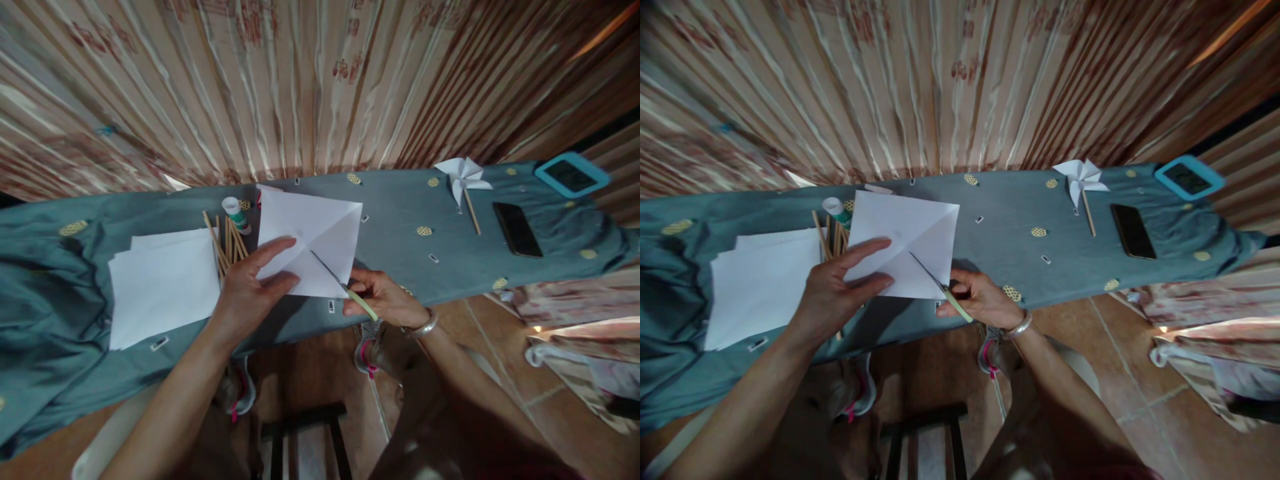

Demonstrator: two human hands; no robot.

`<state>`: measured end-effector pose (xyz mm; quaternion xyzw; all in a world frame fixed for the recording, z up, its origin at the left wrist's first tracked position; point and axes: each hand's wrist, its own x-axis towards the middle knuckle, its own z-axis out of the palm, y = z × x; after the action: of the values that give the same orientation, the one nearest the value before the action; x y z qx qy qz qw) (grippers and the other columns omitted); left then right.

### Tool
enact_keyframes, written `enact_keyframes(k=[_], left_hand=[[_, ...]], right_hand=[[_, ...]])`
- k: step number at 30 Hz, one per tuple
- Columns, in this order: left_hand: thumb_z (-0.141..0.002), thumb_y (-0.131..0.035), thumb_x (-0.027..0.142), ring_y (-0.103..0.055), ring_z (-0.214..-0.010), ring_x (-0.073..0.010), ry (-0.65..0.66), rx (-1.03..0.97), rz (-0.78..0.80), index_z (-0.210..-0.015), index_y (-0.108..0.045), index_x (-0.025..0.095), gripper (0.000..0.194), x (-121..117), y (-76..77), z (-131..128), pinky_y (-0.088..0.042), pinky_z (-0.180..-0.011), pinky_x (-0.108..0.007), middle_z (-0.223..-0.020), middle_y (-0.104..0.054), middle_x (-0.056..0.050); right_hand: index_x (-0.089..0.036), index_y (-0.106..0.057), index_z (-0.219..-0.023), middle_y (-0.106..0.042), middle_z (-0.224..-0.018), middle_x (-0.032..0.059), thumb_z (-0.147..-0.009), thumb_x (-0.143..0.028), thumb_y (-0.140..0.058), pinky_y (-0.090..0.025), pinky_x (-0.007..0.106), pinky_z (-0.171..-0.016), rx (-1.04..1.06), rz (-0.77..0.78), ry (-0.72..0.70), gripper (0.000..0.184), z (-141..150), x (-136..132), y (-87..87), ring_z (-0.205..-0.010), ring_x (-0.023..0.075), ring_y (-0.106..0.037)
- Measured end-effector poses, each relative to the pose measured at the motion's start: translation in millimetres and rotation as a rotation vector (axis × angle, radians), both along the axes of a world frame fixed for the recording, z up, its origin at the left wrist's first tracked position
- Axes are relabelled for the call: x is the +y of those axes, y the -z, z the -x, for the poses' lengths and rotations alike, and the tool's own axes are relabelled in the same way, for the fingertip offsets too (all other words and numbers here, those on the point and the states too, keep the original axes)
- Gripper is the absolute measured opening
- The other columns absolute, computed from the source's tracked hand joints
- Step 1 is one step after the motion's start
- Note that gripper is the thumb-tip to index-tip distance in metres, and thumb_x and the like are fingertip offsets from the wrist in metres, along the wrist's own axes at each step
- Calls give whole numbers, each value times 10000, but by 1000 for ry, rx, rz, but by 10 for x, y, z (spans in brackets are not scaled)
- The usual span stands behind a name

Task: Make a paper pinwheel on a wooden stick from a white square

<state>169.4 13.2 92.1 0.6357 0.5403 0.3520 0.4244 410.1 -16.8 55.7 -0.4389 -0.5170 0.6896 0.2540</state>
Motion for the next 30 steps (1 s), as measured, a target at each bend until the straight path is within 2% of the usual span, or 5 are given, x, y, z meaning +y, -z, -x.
enact_keyframes(k=[8, 16, 24, 27, 30], left_hand=[[-717, -718, 280, -535, -1262, -250, 3, -18, -6, -1193, -657, 250, 481, 2, 17, 11, -421, -1087, -406, -1317, -622, -25], [-713, -715, 280, -527, -1269, -247, -8, -1, -28, -1185, -659, 244, 477, 20, 2, 24, -423, -1080, -398, -1320, -620, -28], [-735, -670, 291, -539, -1257, -242, -81, 50, -73, -1207, -641, 223, 477, 103, 71, 141, -402, -1100, -392, -1323, -617, -31], [-734, -664, 295, -550, -1244, -256, -51, 70, -100, -1217, -637, 206, 492, 105, 134, 153, -419, -1087, -408, -1324, -616, -49], [-731, -663, 285, -555, -1238, -260, 2, 59, -80, -1201, -649, 198, 478, 85, 150, 102, -419, -1084, -414, -1306, -628, -65]], right_hand=[[-177, -620, -1135, -464, -567, -96, -635, -350, -840, -185, 182, -419, 9, 37, 21, 572, 13, 0, -24, -473, 35, -292], [-154, -615, -1093, -567, -707, -50, -654, -370, -822, -352, 185, -515, 37, 18, -40, 531, 8, -1, -40, -575, 58, -444], [-137, -639, -1058, -559, -712, -28, -685, -517, -765, -376, 218, -556, -125, 51, -140, 548, -336, 7, -82, -609, 81, -478], [-148, -661, -1036, -609, -718, -4, -662, -553, -770, -406, 232, -568, -151, -35, -35, 562, -467, 37, -105, -623, 101, -519], [-173, -670, -1037, -672, -771, 32, -657, -587, -758, -460, 260, -627, -150, -163, 235, 568, -498, 75, -97, -672, 133, -580]])
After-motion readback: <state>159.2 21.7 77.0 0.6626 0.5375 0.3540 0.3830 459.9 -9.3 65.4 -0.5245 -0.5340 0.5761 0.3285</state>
